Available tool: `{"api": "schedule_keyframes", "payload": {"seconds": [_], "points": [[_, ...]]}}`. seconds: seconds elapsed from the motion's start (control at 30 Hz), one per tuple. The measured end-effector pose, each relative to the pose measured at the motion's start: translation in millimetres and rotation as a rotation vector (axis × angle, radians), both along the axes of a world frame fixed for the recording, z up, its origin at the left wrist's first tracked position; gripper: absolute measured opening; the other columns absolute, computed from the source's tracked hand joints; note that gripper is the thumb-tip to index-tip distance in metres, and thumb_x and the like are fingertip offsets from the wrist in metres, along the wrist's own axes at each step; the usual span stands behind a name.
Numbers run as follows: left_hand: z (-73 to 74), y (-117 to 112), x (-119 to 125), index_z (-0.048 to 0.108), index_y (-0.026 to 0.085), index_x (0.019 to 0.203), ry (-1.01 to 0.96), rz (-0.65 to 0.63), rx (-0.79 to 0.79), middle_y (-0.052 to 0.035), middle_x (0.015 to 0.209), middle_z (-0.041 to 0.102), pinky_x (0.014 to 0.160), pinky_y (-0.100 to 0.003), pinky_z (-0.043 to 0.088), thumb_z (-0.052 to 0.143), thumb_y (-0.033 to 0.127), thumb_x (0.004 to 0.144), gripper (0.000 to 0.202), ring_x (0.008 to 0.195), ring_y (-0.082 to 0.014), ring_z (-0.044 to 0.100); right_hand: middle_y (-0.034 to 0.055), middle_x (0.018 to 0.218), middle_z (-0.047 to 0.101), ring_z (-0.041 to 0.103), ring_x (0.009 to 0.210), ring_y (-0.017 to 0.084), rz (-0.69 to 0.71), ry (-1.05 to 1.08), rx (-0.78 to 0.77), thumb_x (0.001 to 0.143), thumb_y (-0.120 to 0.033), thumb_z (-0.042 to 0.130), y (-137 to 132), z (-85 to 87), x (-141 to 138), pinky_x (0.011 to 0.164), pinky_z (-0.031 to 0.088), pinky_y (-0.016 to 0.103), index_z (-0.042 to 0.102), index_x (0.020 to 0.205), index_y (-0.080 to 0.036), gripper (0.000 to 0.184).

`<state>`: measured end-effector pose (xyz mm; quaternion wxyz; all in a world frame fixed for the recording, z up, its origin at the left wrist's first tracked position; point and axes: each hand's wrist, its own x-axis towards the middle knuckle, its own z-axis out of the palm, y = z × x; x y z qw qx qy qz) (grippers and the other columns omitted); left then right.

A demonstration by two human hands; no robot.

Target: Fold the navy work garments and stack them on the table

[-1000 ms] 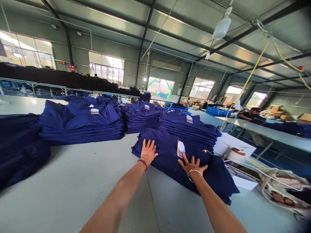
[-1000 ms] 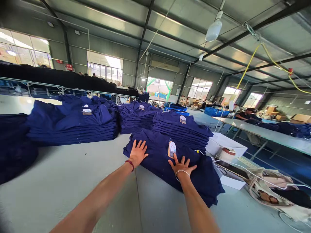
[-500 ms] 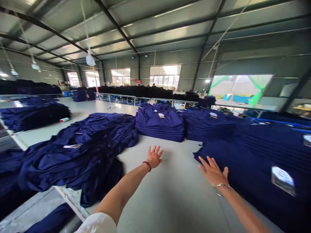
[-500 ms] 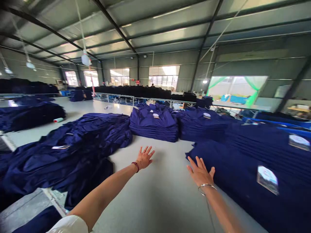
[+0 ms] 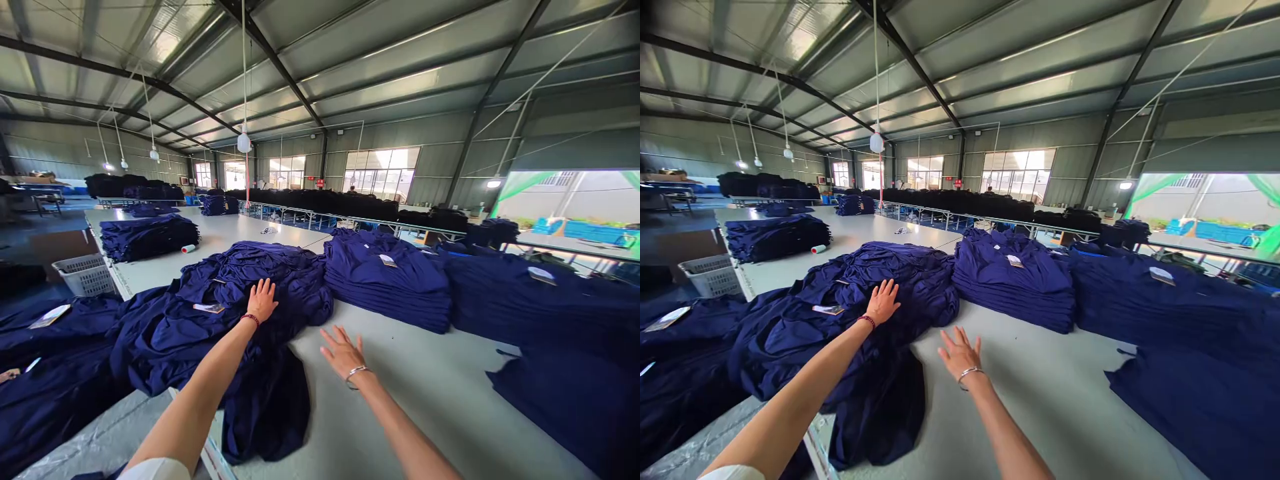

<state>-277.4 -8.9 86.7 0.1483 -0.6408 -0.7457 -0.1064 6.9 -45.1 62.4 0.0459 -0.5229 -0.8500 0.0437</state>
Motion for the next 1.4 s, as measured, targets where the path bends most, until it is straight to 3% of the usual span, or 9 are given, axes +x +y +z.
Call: {"api": "schedule_keyframes", "payload": {"seconds": [0.23, 0.37, 0.53, 0.7, 0.8, 0.93, 1.07, 1.23, 1.4], "points": [[25.0, 45, -29, 0.033, 0.018, 0.152, 0.004, -0.041, 0.02, -0.0134, 0.162, 0.026, 0.12, -0.042, 0.022, 0.057, 0.027, 0.09, 0.067, 0.151, -0.0276, 0.018, 0.0088, 0.165, 0.013, 0.009, 0.152, 0.027, 0.286, 0.107, -0.054, 0.096, -0.052, 0.041, 5, -16.9, -121, 0.116, 0.003, 0.065, 0.03, 0.152, -0.038, 0.06], [32.4, 81, -34, 0.028, 0.023, 0.154, -0.018, -0.045, -0.015, -0.0097, 0.162, 0.027, 0.119, -0.041, 0.026, 0.054, 0.024, 0.091, 0.068, 0.15, -0.0253, 0.02, 0.0107, 0.166, 0.006, 0.004, 0.152, 0.028, 0.279, 0.125, 0.052, 0.095, -0.051, 0.043, 27, -15.5, -164, 0.118, 0.001, 0.062, 0.022, 0.156, -0.03, 0.068], [23.5, 117, -41, 0.02, 0.03, 0.157, -0.062, 0.036, -0.067, -0.0132, 0.157, 0.036, 0.098, -0.042, 0.048, 0.059, 0.042, 0.09, 0.078, 0.133, -0.0308, 0.048, 0.0082, 0.166, 0.007, 0.007, 0.152, 0.029, 0.187, 0.075, -0.005, 0.095, -0.055, 0.04, 66, -14.2, -189, 0.118, 0.005, 0.061, 0.02, 0.156, -0.036, 0.067], [12.8, 132, -44, 0.023, 0.023, 0.156, -0.076, 0.078, -0.09, -0.0172, 0.139, 0.056, 0.095, -0.042, 0.049, 0.07, 0.045, 0.083, 0.089, 0.127, -0.0332, 0.051, 0.0084, 0.166, 0.012, 0.007, 0.152, 0.03, 0.114, 0.064, -0.205, 0.094, -0.062, 0.036, 83, -37.2, -198, 0.114, 0.012, 0.066, 0.029, 0.152, -0.042, 0.062], [17.3, 135, -48, 0.037, 0.017, 0.15, -0.105, 0.091, -0.123, -0.0197, 0.129, 0.063, 0.093, -0.041, 0.05, 0.065, 0.043, 0.087, 0.073, 0.119, -0.0325, 0.059, 0.0081, 0.166, 0.009, 0.006, 0.152, 0.03, 0.089, 0.065, -0.207, 0.094, -0.059, 0.039, 85, -48.8, -203, 0.113, 0.012, 0.067, 0.029, 0.151, -0.043, 0.06], [28.9, 124, -56, 0.065, 0.017, 0.123, -0.122, 0.082, -0.164, -0.0176, 0.116, 0.071, 0.089, -0.037, 0.051, 0.052, 0.036, 0.095, 0.037, 0.109, -0.0293, 0.066, 0.0047, 0.166, 0.009, 0.006, 0.152, 0.027, 0.057, 0.045, -0.192, 0.096, -0.051, 0.039, 86, -54.1, -207, 0.114, 0.014, 0.066, 0.028, 0.151, -0.045, 0.056], [30.9, 88, -57, 0.07, 0.017, 0.113, -0.11, 0.081, -0.175, -0.0174, 0.115, 0.071, 0.088, -0.036, 0.052, 0.051, 0.034, 0.095, 0.032, 0.11, -0.0291, 0.067, 0.004, 0.166, 0.007, 0.006, 0.153, 0.025, 0.042, 0.031, -0.201, 0.097, -0.047, 0.038, 86, -53.5, -209, 0.115, 0.014, 0.065, 0.028, 0.151, -0.045, 0.054], [5.5, 29, -40, 0.074, 0.014, 0.106, -0.098, 0.087, -0.225, -0.0196, 0.107, 0.073, 0.086, -0.036, 0.053, 0.05, 0.019, 0.092, 0.028, 0.106, -0.0295, 0.069, 0.0032, 0.167, 0.007, 0.004, 0.153, 0.025, 0.035, 0.051, -0.207, 0.096, -0.047, 0.04, 88, -55.9, -212, 0.115, 0.011, 0.065, 0.028, 0.151, -0.045, 0.056], [-24.6, -9, -16, 0.074, 0.013, 0.104, -0.123, 0.061, -0.302, -0.018, 0.105, 0.074, 0.085, -0.034, 0.054, 0.049, 0.01, 0.087, 0.031, 0.103, -0.0274, 0.07, 0.0056, 0.165, 0.015, 0.006, 0.152, 0.028, 0.096, 0.15, -0.19, 0.092, -0.038, 0.049, 89, -66.1, -203, 0.116, 0.011, 0.064, 0.045, 0.145, -0.037, 0.054]]}}
